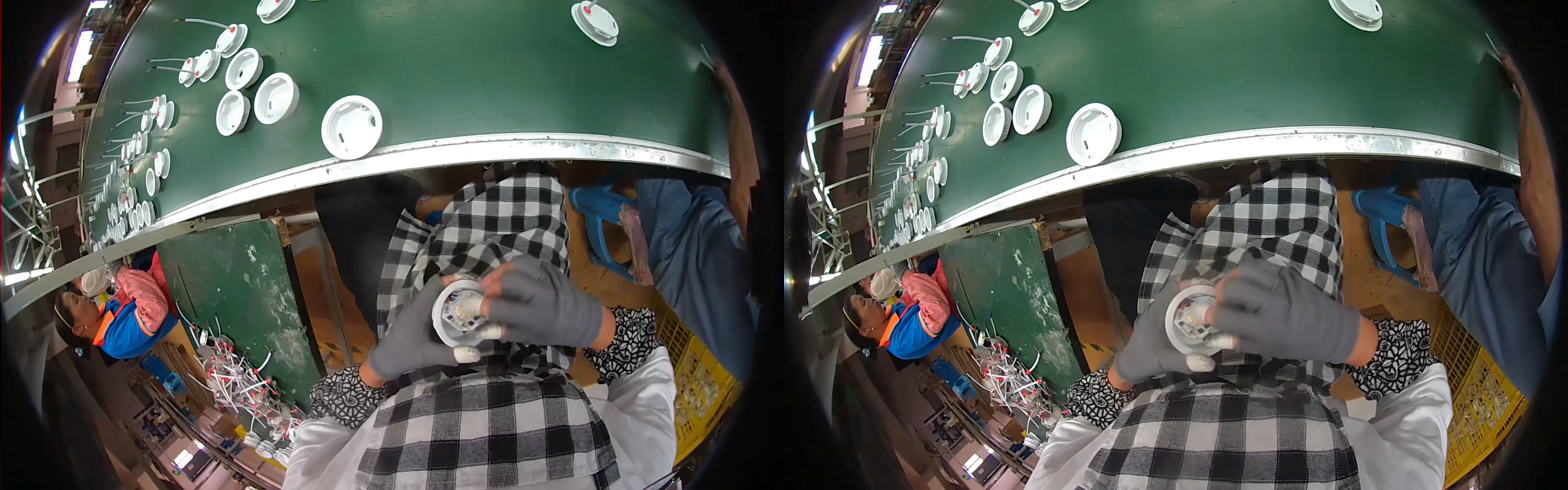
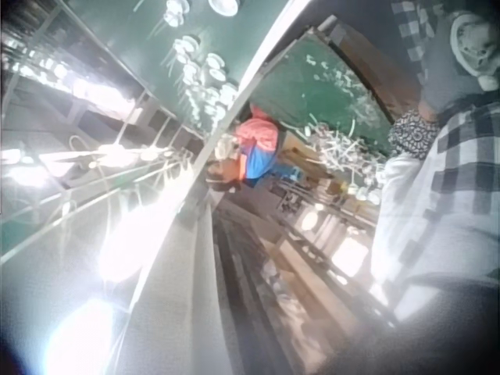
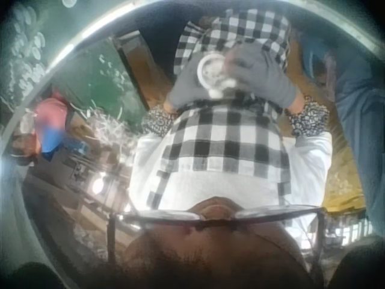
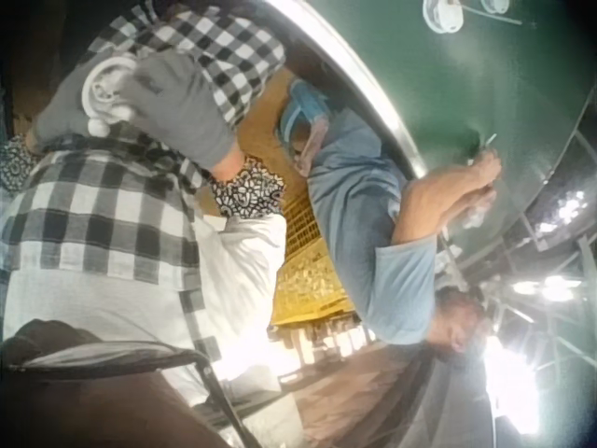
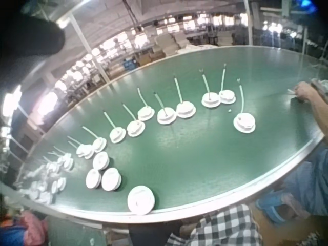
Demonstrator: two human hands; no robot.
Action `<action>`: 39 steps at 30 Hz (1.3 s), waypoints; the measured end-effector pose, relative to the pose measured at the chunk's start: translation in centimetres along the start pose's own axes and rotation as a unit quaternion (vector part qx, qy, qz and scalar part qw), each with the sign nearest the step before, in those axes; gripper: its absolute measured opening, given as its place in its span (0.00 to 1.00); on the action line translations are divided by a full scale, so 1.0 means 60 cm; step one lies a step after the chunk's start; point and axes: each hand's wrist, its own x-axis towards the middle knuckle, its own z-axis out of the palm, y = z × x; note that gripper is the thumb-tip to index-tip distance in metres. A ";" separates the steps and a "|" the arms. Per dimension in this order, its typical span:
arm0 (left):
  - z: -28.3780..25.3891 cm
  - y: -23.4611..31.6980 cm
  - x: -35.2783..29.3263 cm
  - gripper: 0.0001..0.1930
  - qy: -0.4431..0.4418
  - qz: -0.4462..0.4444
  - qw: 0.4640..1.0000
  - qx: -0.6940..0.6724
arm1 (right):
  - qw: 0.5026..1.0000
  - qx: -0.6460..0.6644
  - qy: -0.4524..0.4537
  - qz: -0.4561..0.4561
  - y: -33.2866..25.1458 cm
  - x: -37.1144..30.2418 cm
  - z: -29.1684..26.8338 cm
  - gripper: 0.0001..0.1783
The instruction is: Assemble LED light bulb components by inserting and securing internal wiring and LED boards into plastic housings.
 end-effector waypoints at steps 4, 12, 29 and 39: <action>0.002 0.002 -0.005 0.50 -0.010 0.001 1.000 -0.018 | 0.988 -0.079 0.025 -0.132 -0.005 0.010 0.005 0.16; 0.005 0.009 -0.012 0.49 0.011 -0.009 0.999 0.035 | 0.981 -0.037 -0.062 -0.178 -0.018 0.014 -0.012 0.13; 0.003 0.007 -0.007 0.46 -0.004 0.069 0.988 0.139 | 0.984 -0.078 -0.034 -0.158 0.001 0.021 0.008 0.18; 0.016 0.008 -0.012 0.20 0.109 -0.019 0.993 0.032 | 0.978 -0.161 0.044 -0.124 0.013 0.033 0.031 0.26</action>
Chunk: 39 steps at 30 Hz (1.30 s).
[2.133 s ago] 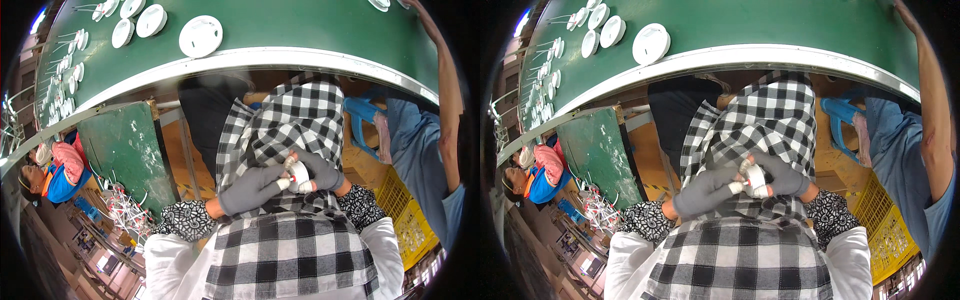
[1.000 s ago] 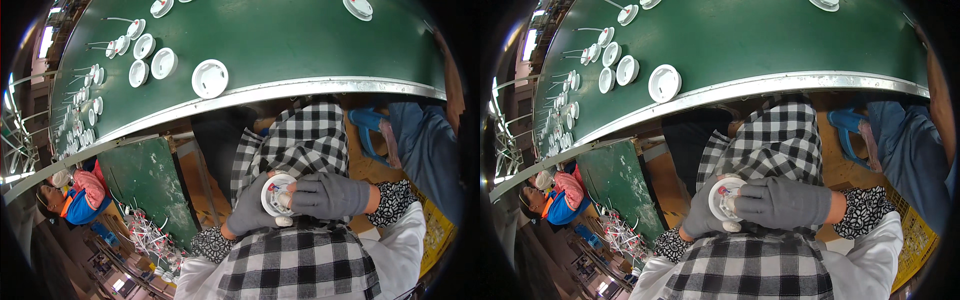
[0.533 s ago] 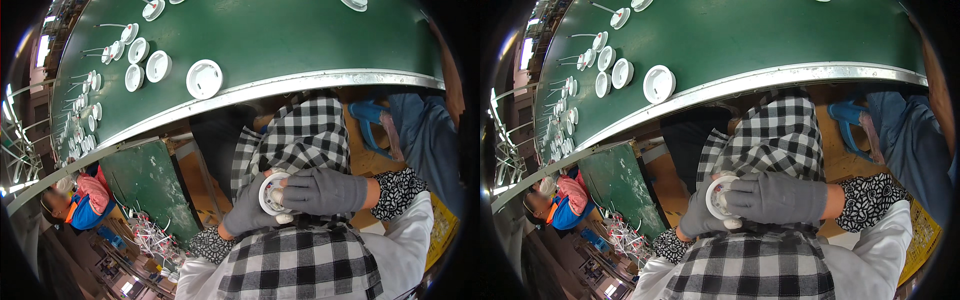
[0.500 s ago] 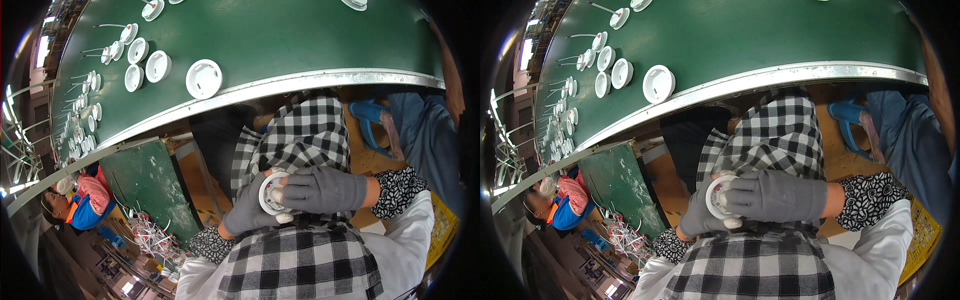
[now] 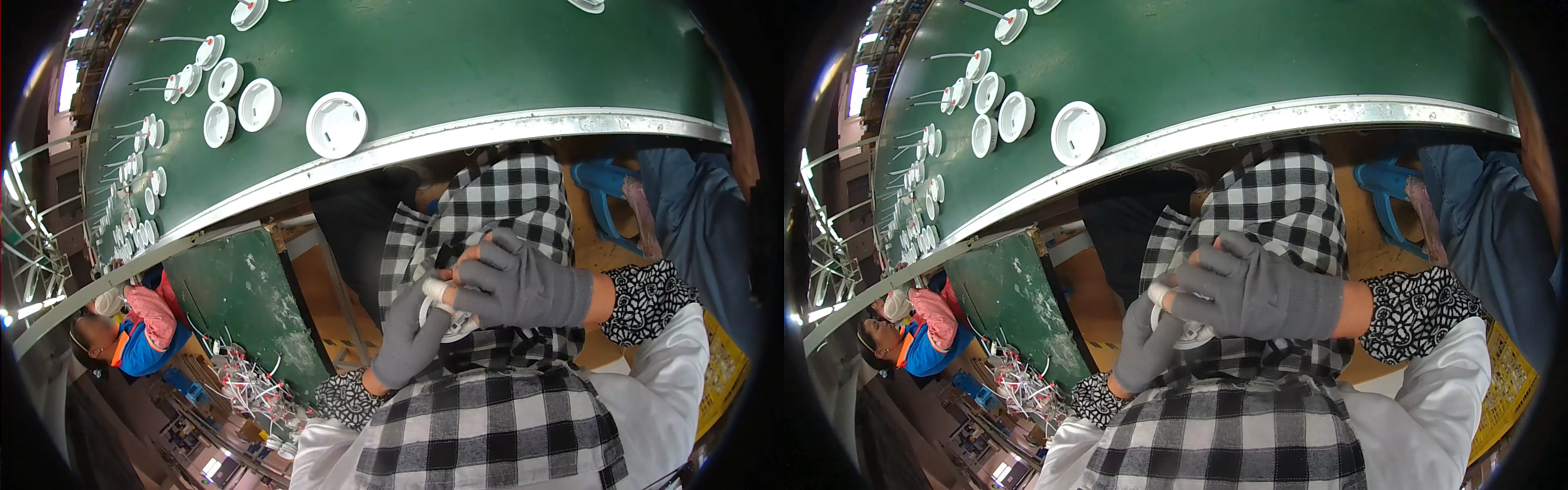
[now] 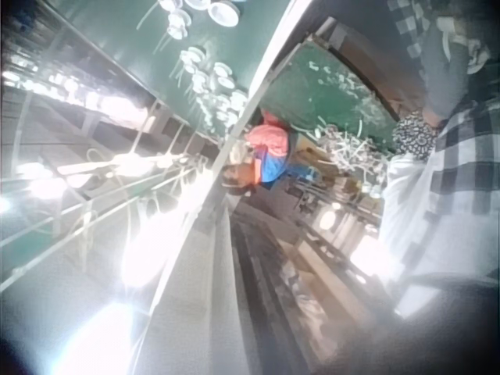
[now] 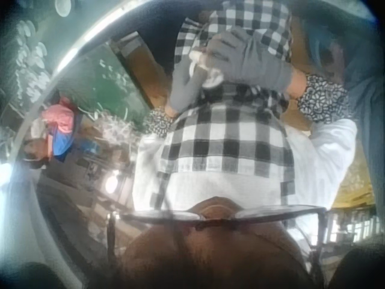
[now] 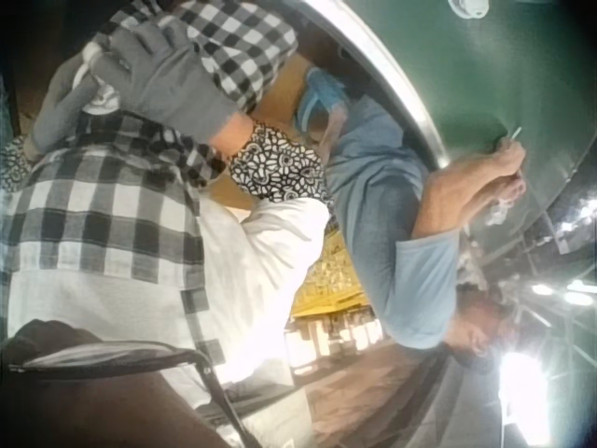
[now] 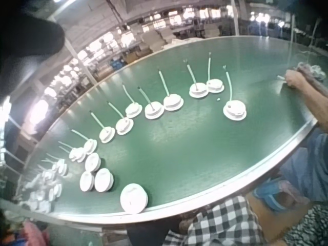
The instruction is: Assemble LED light bulb components by inserting and securing internal wiring and LED boards into plastic housings.
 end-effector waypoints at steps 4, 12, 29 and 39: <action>-0.008 0.007 0.005 0.16 0.008 0.045 0.998 0.048 | 0.986 0.094 -0.057 0.127 0.000 -0.014 0.001 0.32; -0.019 -0.015 0.016 0.17 -0.005 0.017 1.000 -0.005 | 0.700 0.537 -0.208 0.422 -0.020 -0.010 0.013 0.24; -0.031 -0.005 0.023 0.52 -0.115 0.020 0.989 0.089 | 0.757 0.511 -0.093 0.397 -0.025 0.005 0.027 0.27; -0.016 -0.024 0.007 0.50 -0.029 0.044 0.984 0.168 | 0.752 0.500 -0.082 0.421 -0.052 -0.003 0.029 0.26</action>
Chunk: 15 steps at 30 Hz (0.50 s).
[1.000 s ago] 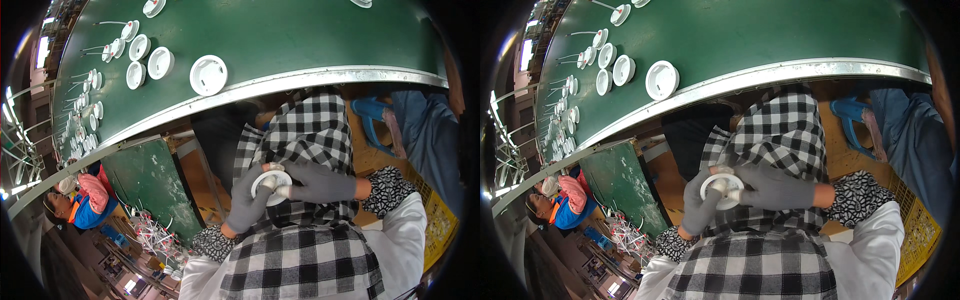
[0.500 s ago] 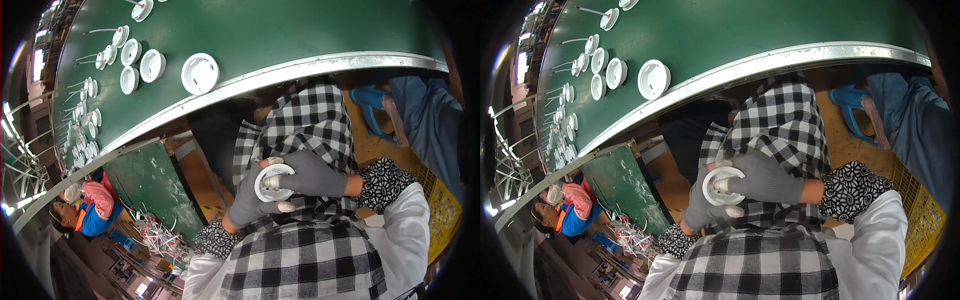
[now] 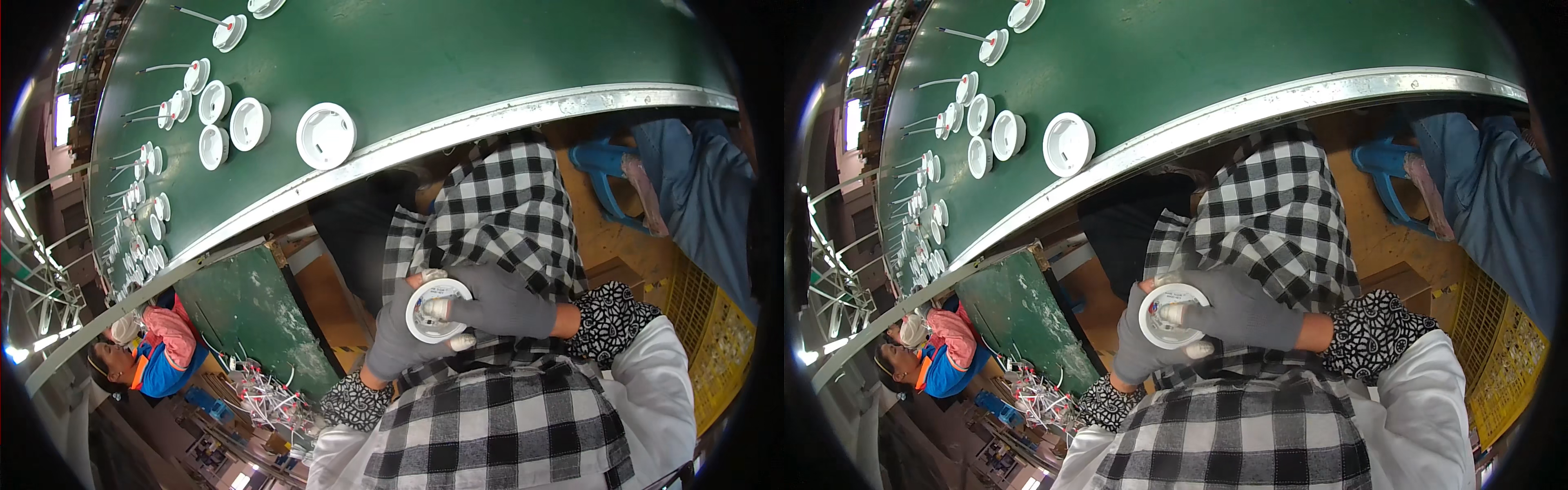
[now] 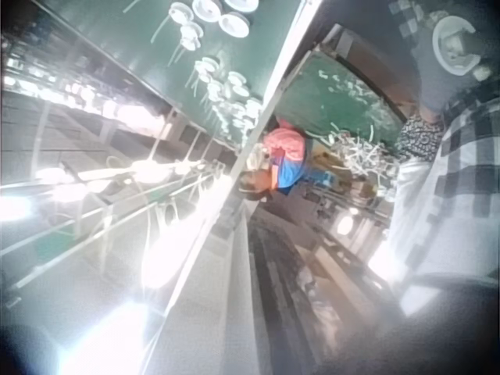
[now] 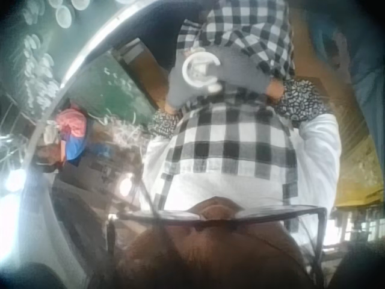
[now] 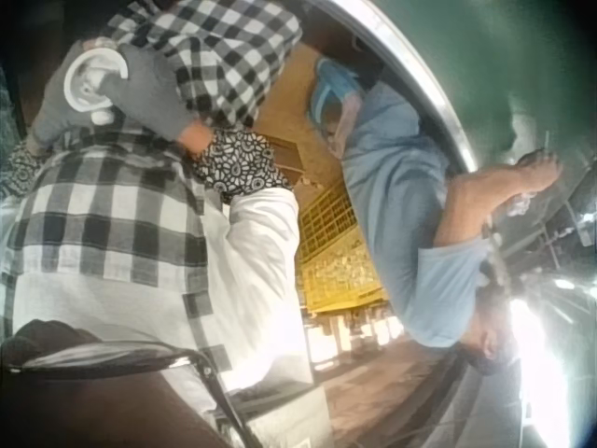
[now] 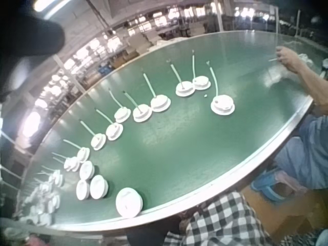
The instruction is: Assemble LED light bulb components by inserting and securing internal wiring and LED boards into plastic housings.
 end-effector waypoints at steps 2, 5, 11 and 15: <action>0.003 -0.001 -0.004 0.49 0.003 0.009 0.999 0.033 | 1.000 -0.004 0.015 -0.018 0.010 -0.005 0.007 0.24; 0.004 0.000 0.005 0.47 -0.017 0.052 0.997 0.048 | 0.999 0.020 0.028 -0.029 0.013 -0.010 0.003 0.24; -0.001 -0.022 0.014 0.46 -0.007 0.119 0.993 -0.020 | 0.998 0.044 0.003 -0.035 0.001 -0.003 -0.015 0.23; -0.004 0.020 0.023 0.44 0.027 0.107 0.991 0.071 | 1.000 -0.016 -0.001 -0.005 -0.013 0.011 -0.022 0.23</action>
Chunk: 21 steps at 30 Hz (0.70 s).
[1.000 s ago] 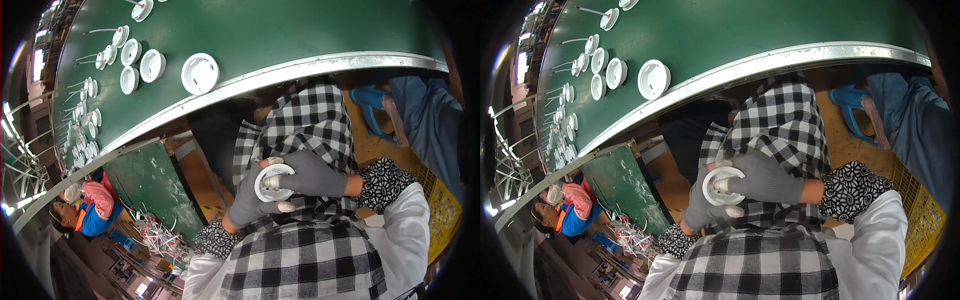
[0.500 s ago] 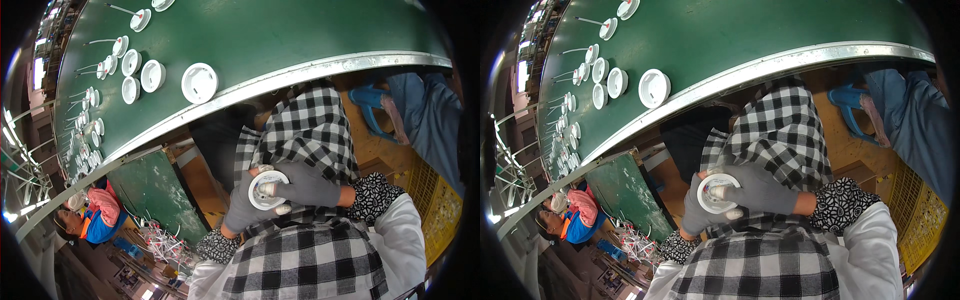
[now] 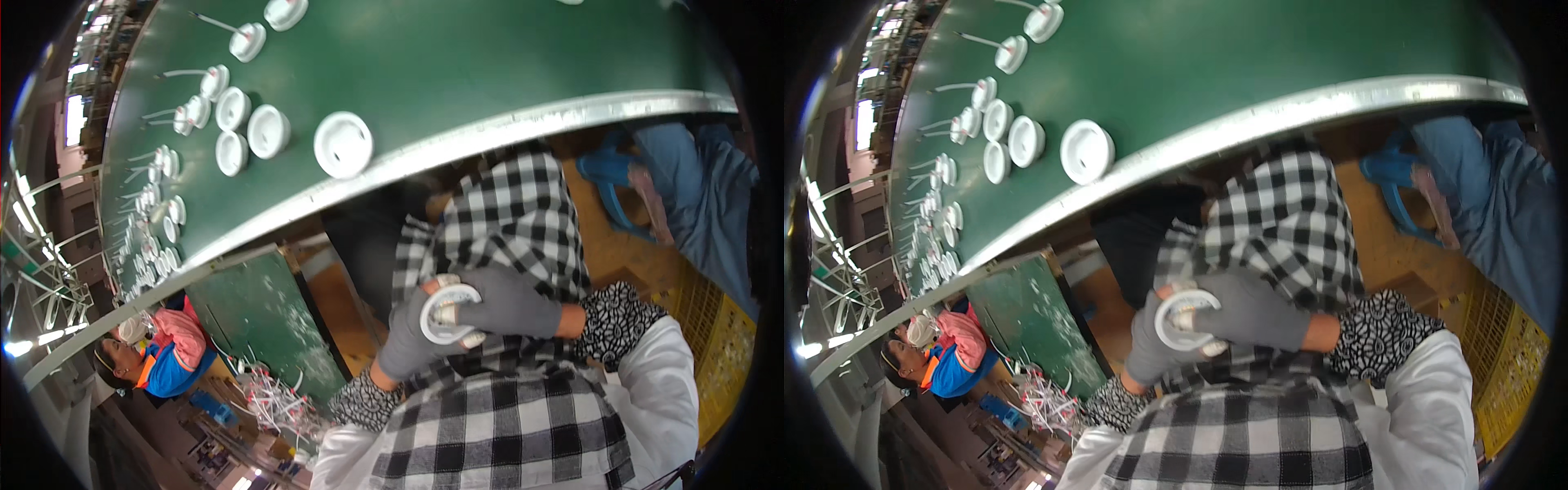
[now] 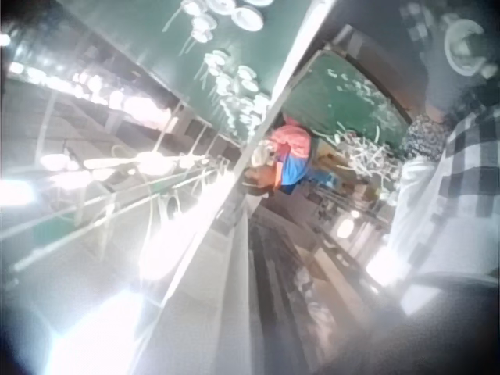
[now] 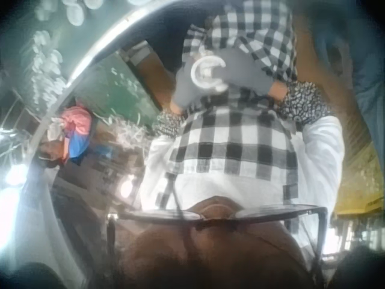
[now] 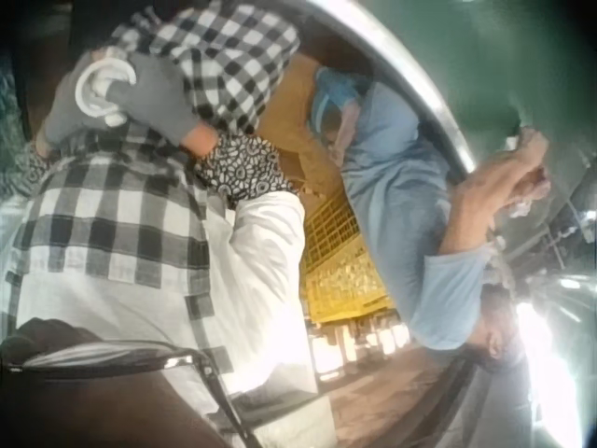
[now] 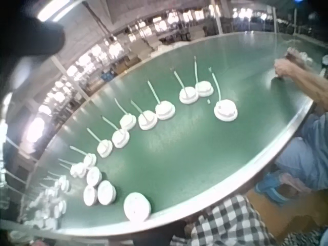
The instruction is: Assemble LED light bulb components by inserting and securing internal wiring and LED boards into plastic housings.
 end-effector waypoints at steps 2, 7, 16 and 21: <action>0.001 -0.011 0.012 0.41 0.009 0.029 0.998 0.047 | 0.998 0.049 0.032 -0.023 0.020 0.011 0.000 0.24; -0.037 0.040 0.064 0.47 -0.002 0.081 0.987 0.135 | 0.993 0.025 -0.063 0.095 -0.061 0.014 -0.078 0.22; -0.135 0.036 0.081 0.31 0.251 0.045 0.950 0.180 | 0.680 -0.536 0.425 -0.265 -0.135 0.124 -0.322 0.19; -0.161 0.049 0.147 0.31 0.294 0.109 0.921 0.230 | 0.568 -0.648 0.434 -0.264 -0.095 0.181 -0.412 0.22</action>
